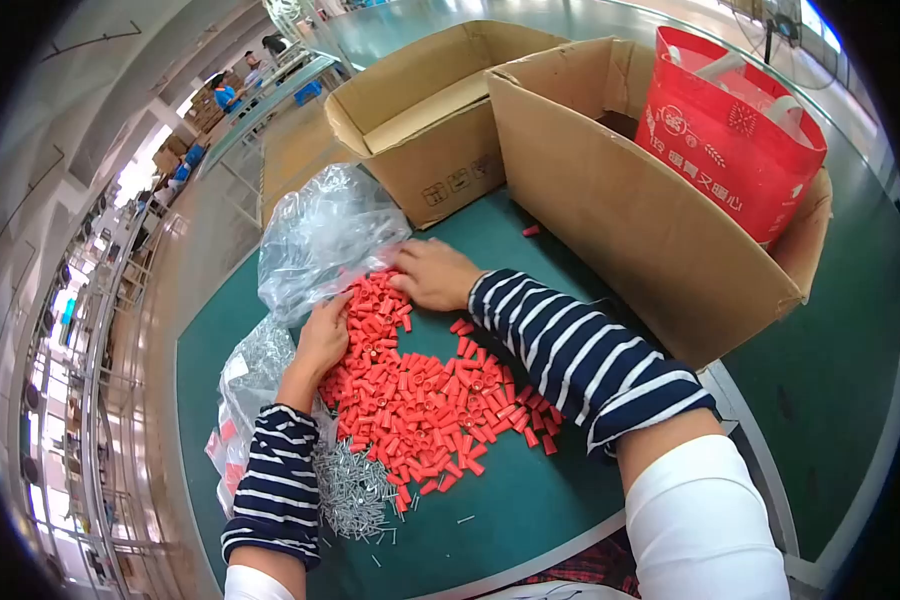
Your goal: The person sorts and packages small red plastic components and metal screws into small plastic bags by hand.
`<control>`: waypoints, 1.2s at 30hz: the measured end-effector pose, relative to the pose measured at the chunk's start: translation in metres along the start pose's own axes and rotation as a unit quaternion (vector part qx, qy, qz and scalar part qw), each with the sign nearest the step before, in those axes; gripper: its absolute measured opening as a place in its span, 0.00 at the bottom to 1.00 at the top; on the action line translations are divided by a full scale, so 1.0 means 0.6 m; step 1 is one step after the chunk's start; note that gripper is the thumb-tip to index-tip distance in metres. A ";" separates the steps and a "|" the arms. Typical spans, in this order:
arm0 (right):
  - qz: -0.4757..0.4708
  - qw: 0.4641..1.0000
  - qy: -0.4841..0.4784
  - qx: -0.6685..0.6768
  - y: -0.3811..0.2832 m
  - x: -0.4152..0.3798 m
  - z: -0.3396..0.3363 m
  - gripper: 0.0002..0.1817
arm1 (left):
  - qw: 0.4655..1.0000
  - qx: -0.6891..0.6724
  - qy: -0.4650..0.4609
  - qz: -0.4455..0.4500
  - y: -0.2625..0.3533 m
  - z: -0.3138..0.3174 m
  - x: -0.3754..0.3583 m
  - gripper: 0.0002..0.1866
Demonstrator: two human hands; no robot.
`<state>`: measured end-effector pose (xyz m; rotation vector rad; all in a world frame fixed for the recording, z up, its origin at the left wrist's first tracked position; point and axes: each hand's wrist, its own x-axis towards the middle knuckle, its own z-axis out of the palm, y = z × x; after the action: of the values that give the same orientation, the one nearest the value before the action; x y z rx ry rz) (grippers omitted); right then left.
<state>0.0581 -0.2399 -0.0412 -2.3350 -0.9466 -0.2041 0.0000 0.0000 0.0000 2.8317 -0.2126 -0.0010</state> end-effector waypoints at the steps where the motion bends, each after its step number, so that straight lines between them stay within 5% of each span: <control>1: -0.014 1.000 0.010 0.014 -0.016 -0.002 0.014 0.27 | 0.999 -0.027 0.022 0.031 -0.001 0.004 -0.011 0.19; 3: -0.058 0.998 0.003 -0.009 0.014 0.000 -0.020 0.27 | 0.992 -0.072 0.072 0.080 0.035 0.037 0.023 0.18; 13: -0.082 0.991 -0.096 0.044 -0.097 -0.118 -0.037 0.30 | 0.990 0.026 -0.026 0.135 0.095 -0.001 -0.120 0.17; 17: -0.088 0.990 -0.081 -0.071 -0.136 -0.161 -0.069 0.29 | 0.987 0.002 0.087 0.135 0.130 -0.014 -0.156 0.20; 18: -0.141 0.983 0.071 -0.090 -0.155 -0.167 -0.071 0.25 | 0.980 -0.046 0.127 0.144 0.138 -0.019 -0.168 0.18; 21: -0.068 0.992 0.033 0.097 -0.223 -0.198 -0.102 0.23 | 0.923 -0.320 0.192 0.094 0.189 -0.020 -0.227 0.17; 25: 0.068 0.894 0.034 0.442 -0.301 -0.244 -0.071 0.29 | 0.817 -0.510 0.266 0.031 0.242 0.006 -0.328 0.18; 27: 0.086 0.883 0.041 0.460 -0.305 -0.263 -0.039 0.29 | 0.758 -0.580 0.299 -0.005 0.249 0.028 -0.371 0.19; 29: 0.070 0.885 -0.065 0.455 -0.324 -0.277 -0.040 0.23 | 0.706 -0.639 0.303 -0.035 0.255 0.041 -0.403 0.20; 32: 0.064 0.793 -0.142 0.589 -0.352 -0.293 -0.010 0.10 | 0.632 -0.716 0.286 -0.075 0.270 0.042 -0.439 0.20; 36: 0.063 0.805 -0.129 0.576 -0.365 -0.294 -0.003 0.08 | 0.672 -0.677 0.285 -0.090 0.258 0.048 -0.452 0.18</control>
<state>-0.2186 -0.2203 0.0026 -1.2599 -0.6999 0.6138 -0.2917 -0.1152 0.0124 1.2228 0.1775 0.4669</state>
